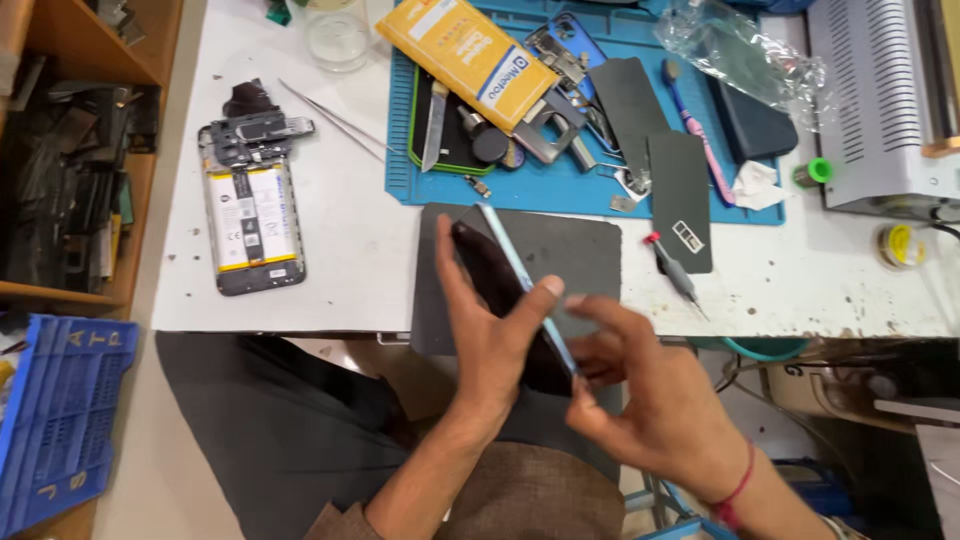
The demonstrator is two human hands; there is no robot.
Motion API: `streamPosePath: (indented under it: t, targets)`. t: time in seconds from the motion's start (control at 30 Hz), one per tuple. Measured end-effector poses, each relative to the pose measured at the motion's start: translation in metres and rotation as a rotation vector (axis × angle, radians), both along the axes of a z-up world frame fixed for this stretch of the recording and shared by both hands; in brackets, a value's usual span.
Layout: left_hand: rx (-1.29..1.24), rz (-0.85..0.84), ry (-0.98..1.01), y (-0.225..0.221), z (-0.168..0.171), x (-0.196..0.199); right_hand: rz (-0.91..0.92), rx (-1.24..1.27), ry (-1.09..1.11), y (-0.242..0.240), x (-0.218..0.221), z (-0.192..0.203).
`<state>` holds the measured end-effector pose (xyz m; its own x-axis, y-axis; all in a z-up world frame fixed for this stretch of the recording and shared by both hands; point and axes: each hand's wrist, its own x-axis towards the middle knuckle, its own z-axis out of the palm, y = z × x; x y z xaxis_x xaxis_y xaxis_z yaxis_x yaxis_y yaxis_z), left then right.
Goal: The person handles a blue smartphone, removes the SIM tray, and then uses a screwdriver to unscrew the back cover. They separate the back cover from the phone body, exposing the internal components.
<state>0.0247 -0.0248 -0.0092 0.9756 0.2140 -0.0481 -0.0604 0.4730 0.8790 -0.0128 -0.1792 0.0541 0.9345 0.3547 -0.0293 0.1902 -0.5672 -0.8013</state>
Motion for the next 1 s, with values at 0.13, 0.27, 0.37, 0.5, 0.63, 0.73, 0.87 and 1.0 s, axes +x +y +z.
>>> streamPosePath:
  t: [0.13, 0.27, 0.37, 0.5, 0.63, 0.73, 0.87, 1.0]
  targets:
    - [0.069, -0.001, -0.066, 0.003, -0.002, 0.001, -0.034, 0.058, 0.156, 0.004, 0.017, 0.01]
    - [0.136, 0.023, -0.103, 0.011, -0.004, 0.004, -0.042, 0.107, 0.277, 0.007, 0.026, 0.01]
    - [0.194, 0.064, -0.209, 0.014, -0.003, 0.007, -0.008, 0.149, 0.253, 0.011, 0.026, 0.003]
    - [0.271, 0.01, -0.132, 0.016, -0.001, 0.01, -0.031, 0.178, 0.119, 0.016, 0.025, -0.005]
    - [0.314, 0.069, -0.235, 0.016, -0.003, 0.017, -0.028, 0.18, 0.002, 0.019, 0.03, -0.004]
    - [0.333, 0.037, -0.176, 0.015, -0.004, 0.014, -0.069, 0.147, -0.078, 0.021, 0.039, -0.005]
    - [0.398, 0.025, -0.167, 0.013, -0.004, 0.012, -0.092, 0.152, -0.104, 0.022, 0.052, -0.002]
    - [0.449, 0.042, -0.246, 0.011, -0.007, 0.011, -0.095, 0.19, -0.088, 0.016, 0.058, 0.002]
